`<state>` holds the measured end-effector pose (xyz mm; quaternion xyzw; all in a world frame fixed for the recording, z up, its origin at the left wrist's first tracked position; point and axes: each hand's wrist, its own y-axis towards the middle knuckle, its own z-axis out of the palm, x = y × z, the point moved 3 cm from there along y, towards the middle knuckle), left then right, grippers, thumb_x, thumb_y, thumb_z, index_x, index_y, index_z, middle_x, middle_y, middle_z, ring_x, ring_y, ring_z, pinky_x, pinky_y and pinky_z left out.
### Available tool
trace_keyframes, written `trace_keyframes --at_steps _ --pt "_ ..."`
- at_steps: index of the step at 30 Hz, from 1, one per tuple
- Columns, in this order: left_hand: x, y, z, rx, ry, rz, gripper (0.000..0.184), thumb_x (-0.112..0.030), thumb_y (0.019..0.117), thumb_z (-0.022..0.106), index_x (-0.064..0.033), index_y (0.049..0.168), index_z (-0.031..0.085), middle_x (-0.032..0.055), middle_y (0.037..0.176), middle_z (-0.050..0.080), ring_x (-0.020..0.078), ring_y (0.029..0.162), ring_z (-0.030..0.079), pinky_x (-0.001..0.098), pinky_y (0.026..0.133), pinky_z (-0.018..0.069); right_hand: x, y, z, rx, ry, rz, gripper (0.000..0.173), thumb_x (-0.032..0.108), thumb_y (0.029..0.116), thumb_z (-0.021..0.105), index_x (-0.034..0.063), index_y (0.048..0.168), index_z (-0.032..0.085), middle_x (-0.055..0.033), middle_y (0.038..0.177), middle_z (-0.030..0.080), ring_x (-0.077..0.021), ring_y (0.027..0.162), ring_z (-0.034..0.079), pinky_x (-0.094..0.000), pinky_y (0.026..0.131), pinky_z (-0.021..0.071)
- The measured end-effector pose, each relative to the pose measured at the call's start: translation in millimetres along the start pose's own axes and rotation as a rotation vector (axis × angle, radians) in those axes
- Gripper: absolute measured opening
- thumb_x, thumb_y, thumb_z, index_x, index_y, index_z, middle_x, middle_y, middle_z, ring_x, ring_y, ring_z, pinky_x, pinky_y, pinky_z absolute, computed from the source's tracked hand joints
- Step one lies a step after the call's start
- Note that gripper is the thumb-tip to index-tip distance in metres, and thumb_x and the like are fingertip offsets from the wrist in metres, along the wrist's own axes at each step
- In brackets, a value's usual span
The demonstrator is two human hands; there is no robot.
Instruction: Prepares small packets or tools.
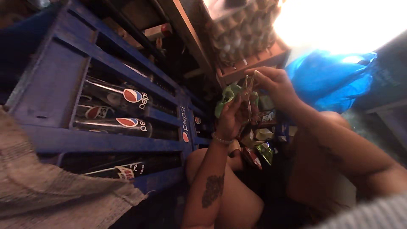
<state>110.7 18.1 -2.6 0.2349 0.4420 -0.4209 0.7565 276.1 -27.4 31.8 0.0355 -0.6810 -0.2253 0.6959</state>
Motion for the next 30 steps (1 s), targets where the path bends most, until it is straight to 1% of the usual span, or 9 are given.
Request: trace_keyframes --at_steps 3,5,8,11,16,21,26,28,30 --pt "-0.1 -0.1 1.6 0.016 -0.048 0.003 0.055 -0.037 0.1124 0.021 -0.0032 0.12 0.064 0.0066 0.083 0.074 0.0134 0.069 0.071 0.027 0.062 0.0613 0.7 -0.7 1.2 0.039 0.014 -0.005 0.028 0.011 0.1076 0.048 -0.0001 0.127 0.065 -0.0007 0.109 0.071 -0.0046 0.089 0.069 -0.024 0.082 0.06" --pt "0.1 0.0 1.3 0.028 -0.069 0.016 0.055 -0.039 0.1122 0.023 -0.0038 0.12 0.065 0.0063 0.083 0.074 0.0126 0.068 0.071 0.0265 0.062 0.061 0.6 -0.6 2.3 0.073 0.028 -0.034 0.029 0.007 0.1038 0.054 -0.0014 0.13 0.063 0.0007 0.102 0.071 -0.0028 0.085 0.066 -0.0218 0.079 0.058" --pt "1.6 1.2 -0.2 -0.028 -0.041 0.048 0.047 -0.034 0.1114 0.03 -0.0041 0.118 0.065 0.0054 0.085 0.072 0.0124 0.071 0.07 0.0271 0.063 0.061 -1.6 0.1 3.1 0.107 0.024 -0.051 0.033 0.004 0.1017 0.057 -0.0033 0.133 0.06 -0.002 0.1 0.072 -0.0048 0.085 0.068 -0.0237 0.081 0.0589" --pt "1.4 1.0 0.4 -0.121 0.035 0.077 0.037 -0.023 0.1104 0.03 -0.0092 0.115 0.064 0.002 0.089 0.073 0.0097 0.076 0.07 0.0256 0.068 0.0601 -1.1 0.0 3.9 0.088 0.002 -0.041 0.032 0.004 0.1027 0.054 -0.0023 0.133 0.061 -0.0012 0.101 0.071 -0.0032 0.085 0.067 -0.0223 0.079 0.0587" --pt "3.2 1.8 -0.9 -0.157 0.113 0.127 0.032 -0.021 0.1103 0.033 -0.0104 0.117 0.063 -0.0009 0.09 0.071 0.0073 0.075 0.068 0.0238 0.066 0.0591 0.1 -0.5 4.1 0.058 -0.031 -0.053 0.034 0.003 0.102 0.056 -0.0009 0.135 0.058 -0.0015 0.108 0.07 -0.003 0.087 0.067 -0.0216 0.079 0.0587" --pt "5.7 3.6 -3.2 -0.146 0.304 0.227 0.029 -0.02 0.1089 0.039 -0.0054 0.125 0.058 -0.0024 0.095 0.067 0.0061 0.077 0.065 0.0227 0.066 0.0569 -0.4 0.7 2.3 0.017 -0.08 -0.094 0.031 0.003 0.1017 0.057 -0.0028 0.131 0.061 -0.0058 0.113 0.07 -0.0068 0.09 0.07 -0.0245 0.081 0.0608" --pt "6.0 3.7 -2.1 -0.23 0.462 0.253 0.027 -0.013 0.1043 0.047 -0.0001 0.125 0.058 0.0004 0.096 0.064 0.006 0.074 0.061 0.0212 0.064 0.054 -0.5 0.3 0.5 0.01 -0.066 -0.102 0.025 0.004 0.1028 0.056 -0.0037 0.125 0.064 -0.0072 0.113 0.071 -0.0094 0.093 0.07 -0.0265 0.083 0.0609" --pt "5.8 4.0 -1.7 -0.244 0.49 0.259 0.028 -0.014 0.1039 0.049 -0.0003 0.126 0.058 0.0003 0.096 0.063 0.0056 0.074 0.061 0.0208 0.064 0.0535 -0.9 0.2 0.4 0.005 -0.054 -0.095 0.024 0.004 0.1034 0.054 -0.0038 0.124 0.064 -0.007 0.113 0.071 -0.01 0.094 0.071 -0.0275 0.083 0.0614" --pt "5.7 3.5 -1.0 -0.244 0.452 0.232 0.027 -0.015 0.1061 0.046 -0.0009 0.126 0.059 0.0008 0.097 0.065 0.0068 0.077 0.063 0.0225 0.066 0.0554 -0.6 0.2 0.0 0.003 -0.063 -0.099 0.023 0.004 0.1041 0.053 -0.0035 0.123 0.064 -0.0058 0.114 0.071 -0.0087 0.094 0.07 -0.0266 0.084 0.0612"
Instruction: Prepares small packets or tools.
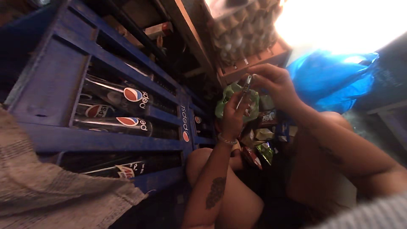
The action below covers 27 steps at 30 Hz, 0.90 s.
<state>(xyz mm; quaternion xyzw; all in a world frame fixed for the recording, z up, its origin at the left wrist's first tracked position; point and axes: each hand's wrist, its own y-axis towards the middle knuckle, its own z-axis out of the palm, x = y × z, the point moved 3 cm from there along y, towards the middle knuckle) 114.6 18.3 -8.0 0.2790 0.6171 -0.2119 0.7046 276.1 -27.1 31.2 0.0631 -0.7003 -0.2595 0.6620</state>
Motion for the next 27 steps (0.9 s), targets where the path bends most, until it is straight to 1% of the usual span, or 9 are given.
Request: trace_keyframes --at_steps 4,8,11,14,16,19,22,25,27 --pt "-4 -3 3 0.078 -0.35 -0.175 0.044 -0.03 0.1124 0.029 -0.0061 0.117 0.066 0.0027 0.09 0.074 0.0101 0.073 0.071 0.0267 0.064 0.0616 0 0 1 0.051 0.088 -0.002 0.027 0.004 0.1028 0.054 -0.0034 0.127 0.063 -0.0041 0.111 0.07 -0.0064 0.092 0.068 -0.0246 0.083 0.0594" --pt "-6 -7 6 0.163 -0.604 -0.342 0.054 -0.043 0.1123 0.02 -0.01 0.107 0.063 0.0032 0.073 0.071 0.0092 0.055 0.067 0.0222 0.049 0.0576 4 0 5 0.193 0.172 -0.006 0.046 -0.002 0.0944 0.062 -0.0057 0.139 0.053 -0.0094 0.124 0.069 -0.0125 0.11 0.068 -0.0279 0.094 0.058" --pt "-2 -6 4 0.215 -0.634 -0.362 0.054 -0.042 0.1125 0.02 -0.0115 0.1 0.063 -0.0004 0.066 0.066 0.0057 0.05 0.062 0.0193 0.047 0.0546 6 -2 10 0.227 0.161 0.005 0.052 -0.006 0.0899 0.067 -0.0052 0.14 0.051 -0.0096 0.12 0.07 -0.0138 0.106 0.07 -0.0281 0.091 0.06" --pt "3 -5 2 0.227 -0.606 -0.288 0.04 -0.031 0.1118 0.026 -0.0121 0.115 0.062 0.0003 0.077 0.068 0.0052 0.058 0.064 0.0181 0.053 0.0556 5 -3 9 0.153 0.129 0.035 0.048 -0.006 0.0855 0.073 -0.0041 0.131 0.058 -0.0064 0.11 0.071 -0.0102 0.092 0.071 -0.0259 0.081 0.0624" --pt "5 -4 2 0.191 -0.625 -0.29 0.039 -0.03 0.1115 0.029 -0.0094 0.116 0.062 0.0029 0.085 0.068 0.0072 0.068 0.065 0.0194 0.061 0.0569 3 -3 8 0.1 0.077 0.053 0.045 -0.004 0.0847 0.075 -0.0029 0.127 0.061 -0.005 0.107 0.071 -0.0079 0.087 0.071 -0.0241 0.078 0.0621" --pt "4 -3 0 0.19 -0.587 -0.307 0.051 -0.049 0.108 0.032 -0.0113 0.111 0.067 0.0011 0.089 0.07 0.0085 0.075 0.068 0.0224 0.066 0.0586 2 -3 6 0.021 -0.008 0.063 0.041 -0.001 0.0845 0.077 -0.0012 0.124 0.065 -0.0019 0.102 0.071 -0.0042 0.084 0.069 -0.0212 0.076 0.0606" --pt "-3 -2 -5 0.2 -0.488 -0.286 0.064 -0.059 0.105 0.028 -0.0099 0.121 0.066 0.0027 0.101 0.072 0.0119 0.086 0.07 0.0275 0.072 0.0603 4 -1 0 -0.044 -0.068 0.057 0.034 0.001 0.0882 0.074 -0.0003 0.122 0.067 -0.0001 0.099 0.072 -0.0025 0.081 0.068 -0.0199 0.075 0.0599" --pt "-6 -1 -8 0.235 -0.467 -0.27 0.055 -0.045 0.1088 0.028 -0.0075 0.131 0.061 0.0054 0.109 0.072 0.0152 0.09 0.071 0.0302 0.072 0.0615 5 1 -4 -0.065 -0.081 0.036 0.026 0.003 0.0948 0.068 -0.0013 0.12 0.068 -0.0005 0.098 0.072 -0.0016 0.081 0.068 -0.0195 0.077 0.059" --pt "-7 -2 -7 0.235 -0.457 -0.254 0.041 -0.031 0.11 0.032 -0.0061 0.125 0.061 0.0072 0.105 0.073 0.0162 0.085 0.073 0.0306 0.07 0.0623 3 0 -5 -0.059 -0.078 0.022 0.022 0.006 0.1009 0.061 -0.0012 0.121 0.068 0.0007 0.097 0.072 -0.0002 0.08 0.066 -0.0188 0.076 0.0576"
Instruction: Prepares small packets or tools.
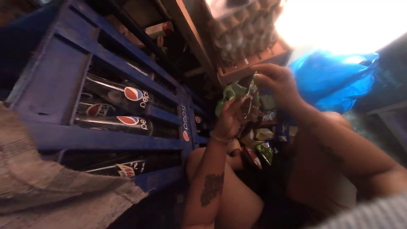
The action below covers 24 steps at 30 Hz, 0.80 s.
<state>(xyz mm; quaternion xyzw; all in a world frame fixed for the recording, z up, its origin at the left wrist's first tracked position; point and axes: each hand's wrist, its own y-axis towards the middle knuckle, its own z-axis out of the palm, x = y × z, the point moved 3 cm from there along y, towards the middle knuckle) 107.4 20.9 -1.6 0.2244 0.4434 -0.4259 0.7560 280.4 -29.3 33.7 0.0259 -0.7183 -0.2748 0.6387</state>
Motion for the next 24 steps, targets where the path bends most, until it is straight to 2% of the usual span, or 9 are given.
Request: trace_keyframes --at_steps 3,5,8,12,15,19,24 --pt "1.9 1.1 1.7 0.026 -0.025 0.021 0.038 -0.027 0.1108 0.033 -0.006 0.124 0.062 0.0095 0.104 0.073 0.017 0.083 0.073 0.0296 0.068 0.0621 -1.4 -0.4 0.6 -0.013 0.021 0.02 0.026 0.01 0.1073 0.05 0.0003 0.12 0.07 0.0026 0.097 0.071 0.0008 0.079 0.064 -0.018 0.073 0.0561" --pt "1.5 1.6 2.7 0.028 -0.032 0.018 0.041 -0.028 0.111 0.03 -0.0062 0.125 0.062 0.0092 0.104 0.074 0.0162 0.083 0.073 0.0289 0.068 0.0617 -1.2 -0.9 0.8 -0.017 0.029 0.05 0.029 0.013 0.1091 0.045 0.0013 0.122 0.069 0.0013 0.106 0.073 0.0 0.085 0.067 -0.0189 0.077 0.0575" --pt "2.9 2.5 0.5 0.016 -0.026 0.018 0.044 -0.03 0.1106 0.029 -0.0056 0.128 0.062 0.0097 0.11 0.071 0.0165 0.083 0.072 0.0287 0.064 0.0609 -2.6 -0.8 2.0 0.001 0.093 0.051 0.032 0.013 0.1102 0.042 -0.001 0.125 0.067 -0.0027 0.111 0.072 -0.0046 0.09 0.069 -0.0237 0.082 0.0597" --pt "3.2 2.6 -0.8 0.031 -0.027 0.034 0.046 -0.032 0.1104 0.028 -0.0077 0.13 0.062 0.0096 0.113 0.071 0.0168 0.082 0.071 0.0286 0.062 0.0606 -2.9 -1.4 2.6 0.026 0.136 0.038 0.032 0.012 0.1099 0.042 -0.0021 0.127 0.065 -0.0035 0.112 0.071 -0.0055 0.091 0.068 -0.0243 0.083 0.0594" --pt "2.1 2.3 0.1 0.039 -0.039 0.034 0.046 -0.032 0.1105 0.029 -0.0073 0.13 0.062 0.0094 0.108 0.072 0.0168 0.081 0.073 0.0289 0.063 0.0616 -1.4 -1.7 2.9 0.039 0.137 0.029 0.031 0.01 0.1091 0.043 -0.0026 0.128 0.064 -0.0036 0.109 0.071 -0.0057 0.089 0.068 -0.0241 0.082 0.0596" --pt "1.4 2.0 1.3 0.031 -0.055 0.024 0.046 -0.031 0.1107 0.028 -0.0059 0.13 0.061 0.0093 0.104 0.074 0.0168 0.081 0.073 0.0291 0.063 0.0617 -0.7 -1.7 3.5 0.052 0.14 0.015 0.03 0.009 0.1087 0.044 -0.0023 0.129 0.064 -0.004 0.119 0.07 -0.0051 0.093 0.068 -0.0238 0.084 0.0595" --pt "4.1 3.8 -0.8 0.036 -0.065 0.071 0.042 -0.031 0.1102 0.034 -0.0083 0.128 0.063 0.0078 0.108 0.073 0.015 0.082 0.072 0.0283 0.066 0.0615 -2.2 -1.6 4.4 0.041 0.144 -0.012 0.028 0.007 0.1077 0.045 -0.0015 0.129 0.061 -0.0023 0.113 0.07 -0.0047 0.088 0.068 -0.0238 0.08 0.0595"
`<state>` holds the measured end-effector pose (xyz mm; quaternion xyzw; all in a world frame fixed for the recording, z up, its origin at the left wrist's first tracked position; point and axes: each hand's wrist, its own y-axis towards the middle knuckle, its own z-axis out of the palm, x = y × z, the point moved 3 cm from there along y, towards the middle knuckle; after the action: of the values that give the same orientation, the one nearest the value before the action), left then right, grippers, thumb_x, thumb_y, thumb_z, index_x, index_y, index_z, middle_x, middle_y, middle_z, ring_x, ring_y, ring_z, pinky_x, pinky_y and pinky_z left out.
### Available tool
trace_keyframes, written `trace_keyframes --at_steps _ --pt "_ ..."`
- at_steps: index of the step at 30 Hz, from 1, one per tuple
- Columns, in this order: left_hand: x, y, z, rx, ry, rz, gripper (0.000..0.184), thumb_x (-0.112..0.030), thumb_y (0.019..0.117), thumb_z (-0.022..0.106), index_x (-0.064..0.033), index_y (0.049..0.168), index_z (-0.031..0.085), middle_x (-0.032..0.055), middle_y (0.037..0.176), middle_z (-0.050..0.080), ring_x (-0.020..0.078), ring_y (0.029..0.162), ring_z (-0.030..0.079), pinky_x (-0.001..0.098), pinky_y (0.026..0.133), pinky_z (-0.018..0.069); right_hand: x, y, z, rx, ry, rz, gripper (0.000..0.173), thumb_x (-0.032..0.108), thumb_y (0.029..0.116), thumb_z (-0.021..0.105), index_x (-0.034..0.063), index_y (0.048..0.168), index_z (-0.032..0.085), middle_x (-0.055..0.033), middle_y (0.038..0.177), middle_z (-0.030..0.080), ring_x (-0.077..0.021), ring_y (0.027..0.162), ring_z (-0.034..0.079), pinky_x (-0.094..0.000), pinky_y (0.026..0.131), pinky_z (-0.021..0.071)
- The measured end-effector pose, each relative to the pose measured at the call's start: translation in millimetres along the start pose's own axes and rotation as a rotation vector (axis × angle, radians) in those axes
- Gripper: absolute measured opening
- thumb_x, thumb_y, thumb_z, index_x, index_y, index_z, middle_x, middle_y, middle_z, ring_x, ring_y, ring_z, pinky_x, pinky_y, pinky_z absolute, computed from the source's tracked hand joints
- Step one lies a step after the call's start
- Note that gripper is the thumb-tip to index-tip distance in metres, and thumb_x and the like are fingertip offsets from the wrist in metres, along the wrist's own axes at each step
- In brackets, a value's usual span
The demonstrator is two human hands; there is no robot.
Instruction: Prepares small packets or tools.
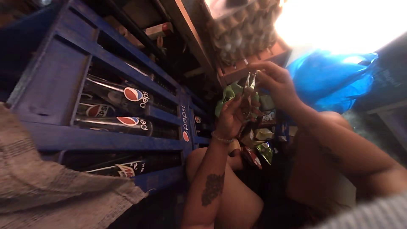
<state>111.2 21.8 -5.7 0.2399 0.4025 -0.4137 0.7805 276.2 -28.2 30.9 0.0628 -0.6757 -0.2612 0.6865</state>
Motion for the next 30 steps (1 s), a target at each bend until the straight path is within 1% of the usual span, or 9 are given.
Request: trace_keyframes --at_steps 3,7,9,11,17,19,22,26,30 --pt "1 -1 1 -0.049 -0.028 -0.002 0.043 -0.034 0.1097 0.034 -0.0074 0.12 0.066 0.0041 0.094 0.072 0.0103 0.077 0.07 0.0254 0.069 0.0604 0 -1 0 0.009 -0.005 -0.008 0.024 0.006 0.1063 0.048 -0.0008 0.126 0.06 0.0007 0.104 0.07 -0.0033 0.086 0.068 -0.0234 0.08 0.0599" --pt "2 -1 3 -0.067 -0.031 -0.016 0.05 -0.04 0.1104 0.026 -0.0096 0.12 0.065 0.0032 0.1 0.072 0.0062 0.069 0.065 0.02 0.06 0.0556 2 -1 2 0.022 0.016 -0.009 0.023 0.006 0.1065 0.047 -0.0008 0.123 0.063 0.0004 0.099 0.07 -0.0051 0.085 0.069 -0.0244 0.078 0.0604" --pt "1 -2 6 -0.089 -0.018 -0.019 0.051 -0.04 0.1103 0.024 -0.0091 0.116 0.064 0.0014 0.091 0.07 0.0046 0.064 0.062 0.0182 0.056 0.0523 1 -1 3 0.024 0.023 0.001 0.023 0.006 0.1068 0.047 -0.0009 0.122 0.063 0.0002 0.099 0.071 -0.0053 0.085 0.069 -0.0243 0.078 0.0605" --pt "0 -2 10 -0.085 -0.027 -0.019 0.052 -0.043 0.1093 0.024 -0.0104 0.11 0.065 -0.0022 0.073 0.065 0.0032 0.056 0.058 0.0168 0.051 0.0487 1 -1 4 0.035 0.027 0.011 0.025 0.006 0.1074 0.045 -0.0015 0.123 0.062 0.0003 0.097 0.07 -0.0058 0.085 0.069 -0.0249 0.079 0.0608" --pt "3 -3 10 0.037 -0.138 -0.025 0.052 -0.062 0.1037 0.036 -0.0199 0.106 0.068 -0.0112 0.061 0.054 -0.0021 0.045 0.044 0.0133 0.042 0.0369 0 -3 7 0.068 0.057 0.019 0.026 0.008 0.1078 0.044 -0.0019 0.122 0.063 0.0003 0.097 0.07 -0.0069 0.088 0.069 -0.027 0.082 0.061" --pt "4 -4 11 0.034 -0.158 -0.012 0.052 -0.063 0.1027 0.039 -0.0202 0.104 0.069 -0.011 0.061 0.054 -0.0017 0.045 0.045 0.0139 0.042 0.0374 1 -3 8 0.08 0.065 0.017 0.026 0.008 0.1081 0.043 -0.0022 0.121 0.064 -0.0009 0.098 0.071 -0.0078 0.088 0.07 -0.0277 0.082 0.0613" --pt "4 -4 9 0.08 -0.213 0.005 0.053 -0.065 0.1014 0.04 -0.0215 0.109 0.069 -0.0071 0.069 0.063 0.0029 0.051 0.055 0.0189 0.047 0.0478 0 -4 9 0.102 0.065 0.025 0.03 0.009 0.1085 0.041 -0.004 0.124 0.063 -0.0037 0.098 0.073 -0.0103 0.088 0.071 -0.0289 0.082 0.0613" --pt "4 -4 8 0.138 -0.275 -0.042 0.052 -0.067 0.0971 0.047 -0.0229 0.112 0.069 -0.0058 0.073 0.066 0.0046 0.057 0.06 0.0198 0.051 0.0509 -1 -4 10 0.096 0.049 0.031 0.028 0.009 0.1086 0.043 -0.0031 0.123 0.064 -0.0024 0.099 0.073 -0.0084 0.089 0.07 -0.0269 0.082 0.0605" --pt "5 -2 9 0.137 -0.26 -0.039 0.05 -0.069 0.0952 0.049 -0.024 0.107 0.068 -0.0111 0.071 0.06 0.0007 0.056 0.052 0.017 0.051 0.0435 -1 -4 10 0.097 0.007 0.031 0.029 0.011 0.1088 0.044 -0.0034 0.124 0.064 -0.0031 0.102 0.072 -0.0079 0.089 0.07 -0.0263 0.081 0.0608"
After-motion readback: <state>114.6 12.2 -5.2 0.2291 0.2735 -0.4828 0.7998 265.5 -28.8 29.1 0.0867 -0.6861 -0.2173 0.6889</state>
